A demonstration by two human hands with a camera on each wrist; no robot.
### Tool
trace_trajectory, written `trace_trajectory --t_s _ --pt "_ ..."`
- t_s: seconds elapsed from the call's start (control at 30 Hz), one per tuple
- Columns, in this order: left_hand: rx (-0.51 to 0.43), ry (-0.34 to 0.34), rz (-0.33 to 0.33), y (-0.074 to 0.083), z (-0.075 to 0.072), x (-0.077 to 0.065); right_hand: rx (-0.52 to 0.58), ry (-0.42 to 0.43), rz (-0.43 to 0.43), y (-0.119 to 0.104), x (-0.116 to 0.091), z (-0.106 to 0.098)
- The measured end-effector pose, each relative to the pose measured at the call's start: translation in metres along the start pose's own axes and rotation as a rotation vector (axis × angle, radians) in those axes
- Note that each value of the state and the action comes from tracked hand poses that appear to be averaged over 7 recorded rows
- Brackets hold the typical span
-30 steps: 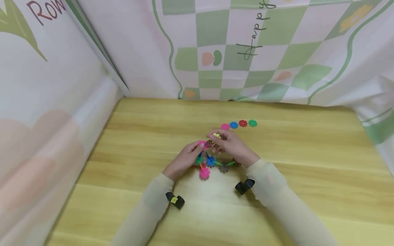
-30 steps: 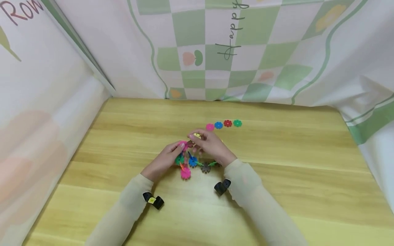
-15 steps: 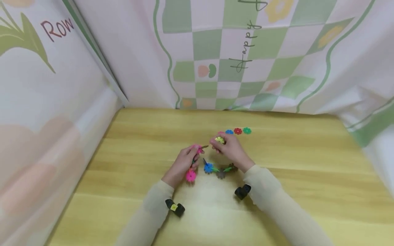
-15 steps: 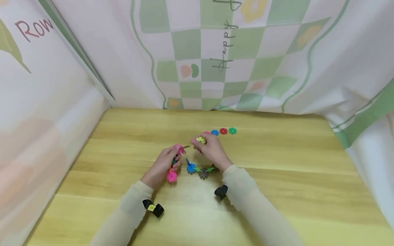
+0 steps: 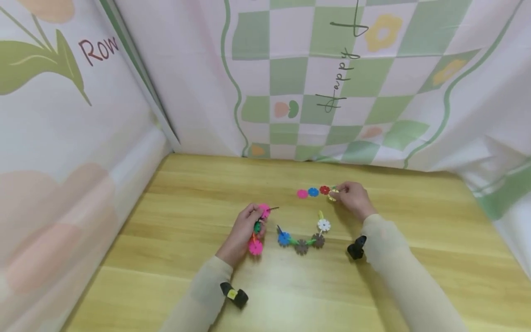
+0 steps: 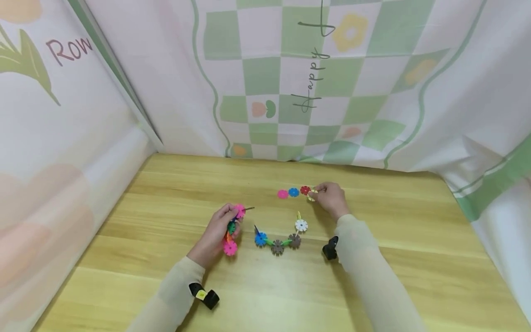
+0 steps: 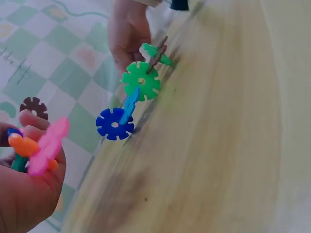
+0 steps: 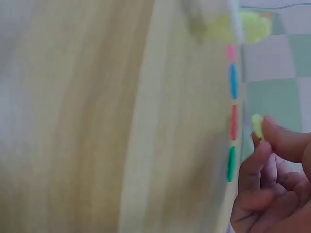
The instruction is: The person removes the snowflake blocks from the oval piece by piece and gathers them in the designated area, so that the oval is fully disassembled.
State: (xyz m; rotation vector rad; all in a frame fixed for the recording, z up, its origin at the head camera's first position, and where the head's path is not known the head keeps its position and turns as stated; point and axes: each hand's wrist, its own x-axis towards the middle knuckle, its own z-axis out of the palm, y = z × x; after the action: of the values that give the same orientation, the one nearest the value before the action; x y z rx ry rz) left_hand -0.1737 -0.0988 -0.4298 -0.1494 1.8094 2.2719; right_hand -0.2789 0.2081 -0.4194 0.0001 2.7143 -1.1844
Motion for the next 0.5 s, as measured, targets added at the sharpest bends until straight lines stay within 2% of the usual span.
trace_trajectory --t_s 0.17,0.23,0.33,0.43,0.5 --pt "-0.083 0.026 -0.009 -0.0020 -0.0017 0.0028 -0.161 0.000 -0.029 0.0069 0.0047 0.0053" --pt "-0.081 0.025 -0.014 -0.0031 -0.0003 0.0025 -0.251 0.007 -0.058 0.0063 0.0025 0.0064" --pt "-0.044 0.030 -0.028 -0.0026 0.0019 0.0028 -0.323 -0.016 -0.072 0.0021 0.0014 0.0057" --pt "-0.002 0.021 -0.048 -0.0009 0.0030 0.0028 -0.306 -0.048 -0.076 0.0016 0.0003 0.0070" --pt "0.015 0.007 -0.051 0.0000 0.0032 0.0037 -0.270 -0.036 -0.103 0.0008 -0.0013 0.0081"
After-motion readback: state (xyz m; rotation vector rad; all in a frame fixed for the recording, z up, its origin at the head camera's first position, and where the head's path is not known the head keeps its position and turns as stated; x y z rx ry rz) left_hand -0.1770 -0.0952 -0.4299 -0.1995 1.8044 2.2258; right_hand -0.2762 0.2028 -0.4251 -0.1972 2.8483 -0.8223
